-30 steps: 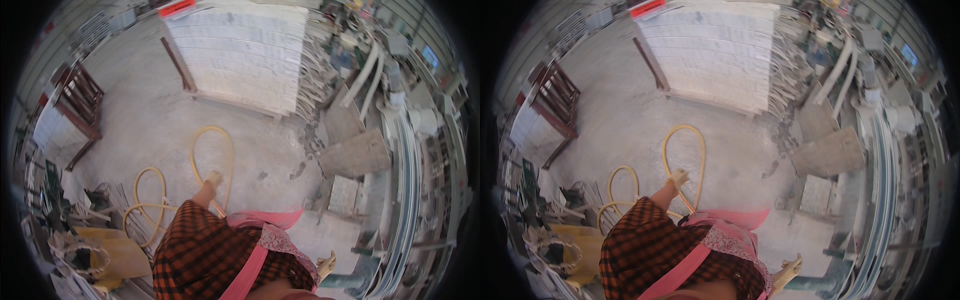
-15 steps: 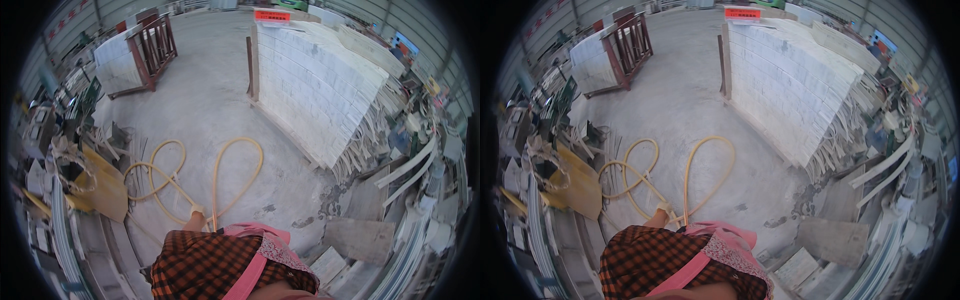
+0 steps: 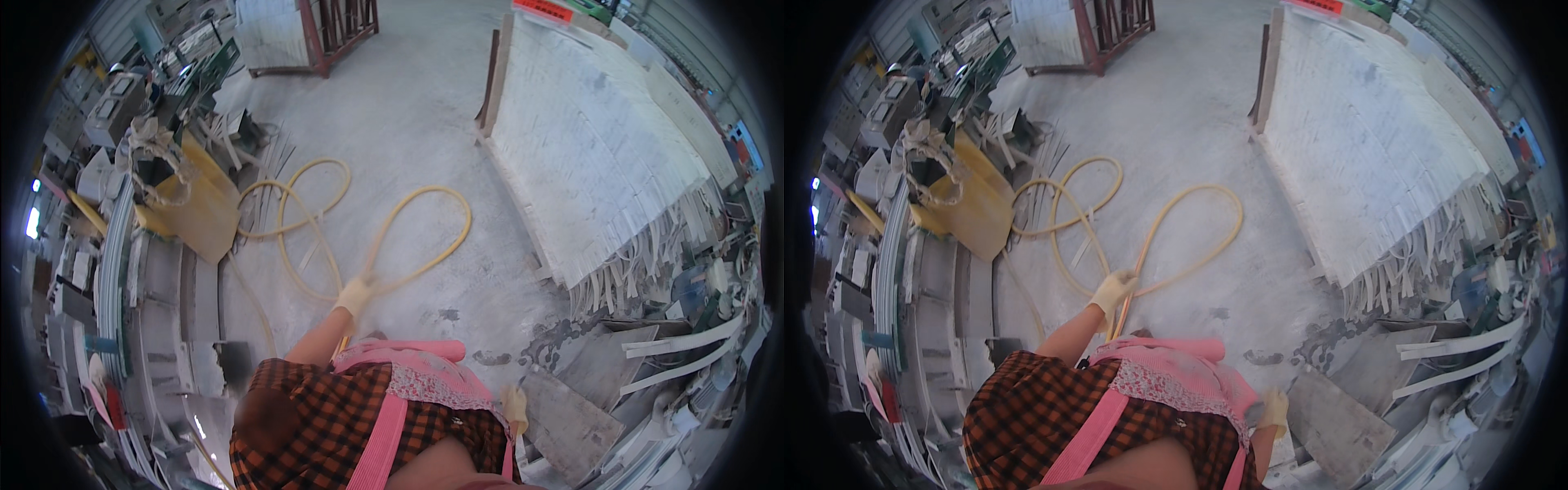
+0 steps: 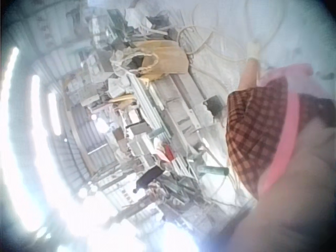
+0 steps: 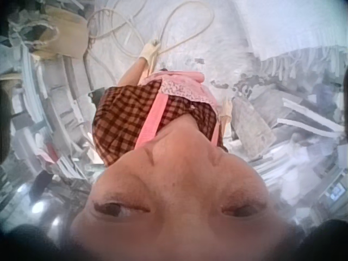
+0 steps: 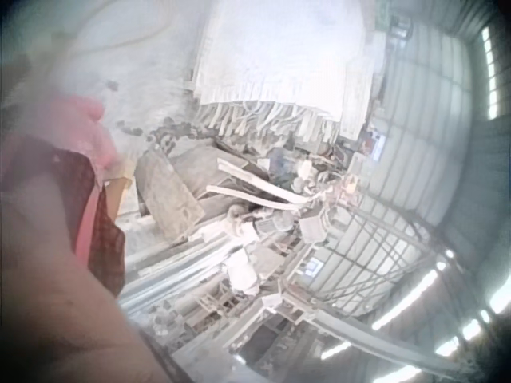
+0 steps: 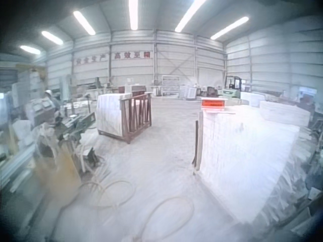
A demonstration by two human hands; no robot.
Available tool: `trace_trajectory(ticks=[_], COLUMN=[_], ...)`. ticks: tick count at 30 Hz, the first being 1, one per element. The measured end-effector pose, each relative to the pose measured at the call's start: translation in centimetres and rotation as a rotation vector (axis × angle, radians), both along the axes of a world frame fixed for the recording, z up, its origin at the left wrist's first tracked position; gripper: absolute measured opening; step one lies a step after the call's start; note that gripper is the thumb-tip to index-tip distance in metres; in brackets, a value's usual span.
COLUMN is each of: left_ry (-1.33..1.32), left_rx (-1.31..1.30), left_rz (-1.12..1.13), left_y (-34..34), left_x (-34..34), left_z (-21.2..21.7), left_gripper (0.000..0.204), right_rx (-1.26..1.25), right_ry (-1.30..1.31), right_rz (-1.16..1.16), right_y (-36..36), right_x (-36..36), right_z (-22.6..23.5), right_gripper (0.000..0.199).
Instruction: The person sorts and stacks white plaster cast pieces in a workshop. They pick up individual pieces, wipe them with a cloth, and place them into a white plastic basket. The person also moves a yellow board and a blue bottle to clear the workspace.
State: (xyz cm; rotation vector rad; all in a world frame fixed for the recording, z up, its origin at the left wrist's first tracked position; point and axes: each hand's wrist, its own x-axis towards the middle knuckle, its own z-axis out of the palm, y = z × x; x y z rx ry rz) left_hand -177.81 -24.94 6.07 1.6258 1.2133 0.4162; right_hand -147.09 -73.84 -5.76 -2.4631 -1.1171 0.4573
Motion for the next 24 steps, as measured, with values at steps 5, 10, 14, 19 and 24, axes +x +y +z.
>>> trace_trajectory(ticks=[5,10,14,19,24], left_ry=[0.478,0.754,0.353,0.297,0.109], left_rx=[-0.243,-0.449,-0.542,-0.067,-0.104], left_rz=[0.333,0.338,0.528,0.392,0.485], left_y=[-0.7,-2.8,-0.9,5.8,8.1], left_x=[-16.2,-25.4,-23.6,-18.1,-17.4], left_z=[-10.3,-13.6,-12.8,-8.2,-5.5], left_gripper=[0.042,0.042,0.042,0.042,0.037], right_rx=[0.199,-0.08,-0.192,-0.01,0.164], right_ry=[0.586,0.443,0.112,0.735,0.868], right_rz=[-0.478,-0.165,0.235,-0.28,-0.519], right_y=[8.5,10.5,10.3,14.5,20.5], right_x=[0.4,-0.9,-1.2,-2.9,-6.0], right_z=[3.9,5.5,4.6,5.4,9.6], right_gripper=[0.039,0.029,0.022,0.032,0.039])
